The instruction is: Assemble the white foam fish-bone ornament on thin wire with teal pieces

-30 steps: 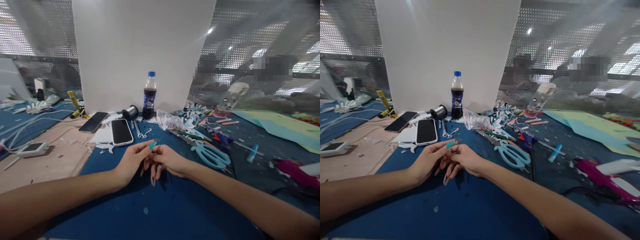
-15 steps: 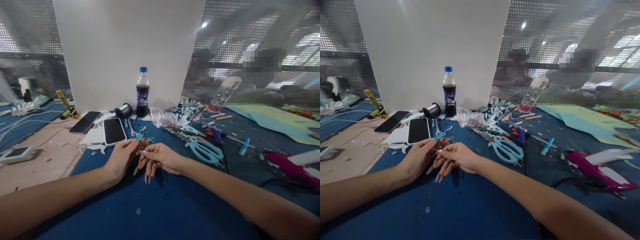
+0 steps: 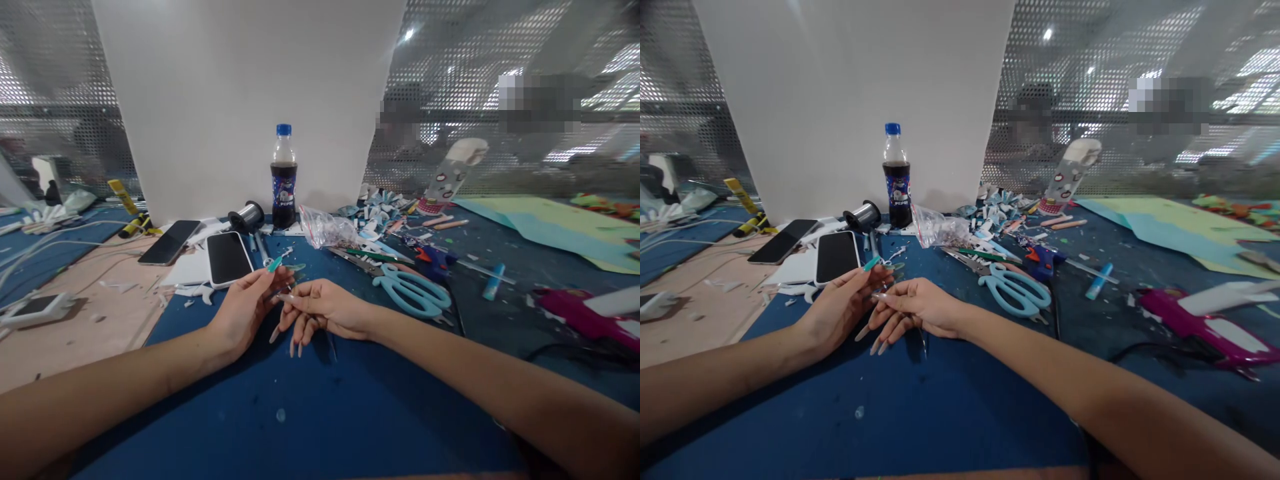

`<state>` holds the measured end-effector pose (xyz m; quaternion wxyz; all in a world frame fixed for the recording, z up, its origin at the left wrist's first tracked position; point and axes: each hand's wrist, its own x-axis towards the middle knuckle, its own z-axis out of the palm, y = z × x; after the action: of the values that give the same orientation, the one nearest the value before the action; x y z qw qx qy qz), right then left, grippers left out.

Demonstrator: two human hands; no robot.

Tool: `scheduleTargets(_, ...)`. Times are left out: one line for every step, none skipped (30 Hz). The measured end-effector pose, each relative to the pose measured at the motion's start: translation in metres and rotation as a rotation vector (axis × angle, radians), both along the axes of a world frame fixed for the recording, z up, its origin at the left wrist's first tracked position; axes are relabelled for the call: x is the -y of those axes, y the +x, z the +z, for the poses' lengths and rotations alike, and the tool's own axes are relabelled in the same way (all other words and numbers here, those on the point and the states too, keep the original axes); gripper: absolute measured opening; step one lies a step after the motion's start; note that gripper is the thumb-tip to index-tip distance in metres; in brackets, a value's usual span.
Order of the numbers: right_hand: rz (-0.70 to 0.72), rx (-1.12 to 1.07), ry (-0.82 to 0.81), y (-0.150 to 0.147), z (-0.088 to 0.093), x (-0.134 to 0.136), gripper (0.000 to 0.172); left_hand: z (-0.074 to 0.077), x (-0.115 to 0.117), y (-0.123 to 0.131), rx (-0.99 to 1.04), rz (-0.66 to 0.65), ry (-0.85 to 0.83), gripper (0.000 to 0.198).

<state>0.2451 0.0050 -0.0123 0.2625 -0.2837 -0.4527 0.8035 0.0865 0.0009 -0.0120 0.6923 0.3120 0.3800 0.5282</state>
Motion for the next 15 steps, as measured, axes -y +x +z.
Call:
scheduleTargets(0.004, -0.002, -0.002, 0.0001, -0.0001, -0.0002, 0.029, 0.0008, 0.0002, 0.0003, 0.003, 0.0, -0.009, 0.01)
scheduleTargets(0.006, -0.006, -0.005, 0.0002, -0.0003, -0.0005, 0.03, 0.0017, 0.0005, 0.0005, 0.008, 0.003, -0.02, 0.009)
scheduleTargets(0.007, -0.01, -0.008, 0.0002, -0.0006, -0.0008, 0.031, 0.0026, 0.0008, 0.0008, 0.011, 0.004, -0.031, 0.009)
scheduleTargets(0.003, -0.011, -0.009, 0.0002, -0.0011, -0.001, 0.031, 0.0034, 0.0011, 0.001, 0.011, 0.001, -0.041, 0.008)
scheduleTargets(0.0, -0.009, -0.01, 0.0001, -0.0018, -0.0013, 0.032, 0.0038, 0.0014, 0.0011, 0.004, -0.007, -0.046, 0.009)
scheduleTargets(-0.002, -0.006, -0.009, 0.0, -0.0027, -0.0015, 0.033, 0.0038, 0.0016, 0.0011, -0.014, -0.026, -0.046, 0.009)
scheduleTargets(-0.001, -0.003, -0.008, 0.0, -0.0036, -0.0017, 0.033, 0.0033, 0.0017, 0.0009, -0.041, -0.056, -0.039, 0.01)
scheduleTargets(0.002, -0.001, -0.007, 0.0, -0.0047, -0.0019, 0.033, 0.0024, 0.0018, 0.0005, -0.07, -0.09, -0.026, 0.011)
scheduleTargets(0.007, -0.002, -0.008, 0.0001, -0.0058, -0.0021, 0.033, 0.0011, 0.0019, 0.0, -0.101, -0.127, -0.01, 0.013)
scheduleTargets(0.01, -0.004, -0.011, 0.0002, -0.0068, -0.0022, 0.033, -0.0002, 0.002, -0.0005, -0.127, -0.16, 0.006, 0.015)
scheduleTargets(0.012, -0.008, -0.015, 0.0003, -0.0077, -0.0022, 0.033, -0.0016, 0.0021, -0.0009, -0.15, -0.185, 0.018, 0.017)
scheduleTargets(0.008, -0.012, -0.018, 0.0005, -0.0084, -0.0022, 0.033, -0.0026, 0.0023, -0.0012, -0.166, -0.199, 0.029, 0.019)
scheduleTargets(0.004, -0.014, -0.021, 0.0006, -0.0089, -0.0022, 0.033, -0.0033, 0.0025, -0.0013, -0.18, -0.2, 0.037, 0.02)
scheduleTargets(0.002, -0.018, -0.023, 0.0007, -0.0092, -0.002, 0.033, -0.0037, 0.0028, -0.0013, -0.191, -0.198, 0.042, 0.022)
scheduleTargets(0.002, -0.022, -0.024, 0.0008, -0.0093, -0.0019, 0.032, -0.0038, 0.003, -0.0011, -0.196, -0.194, 0.045, 0.024)
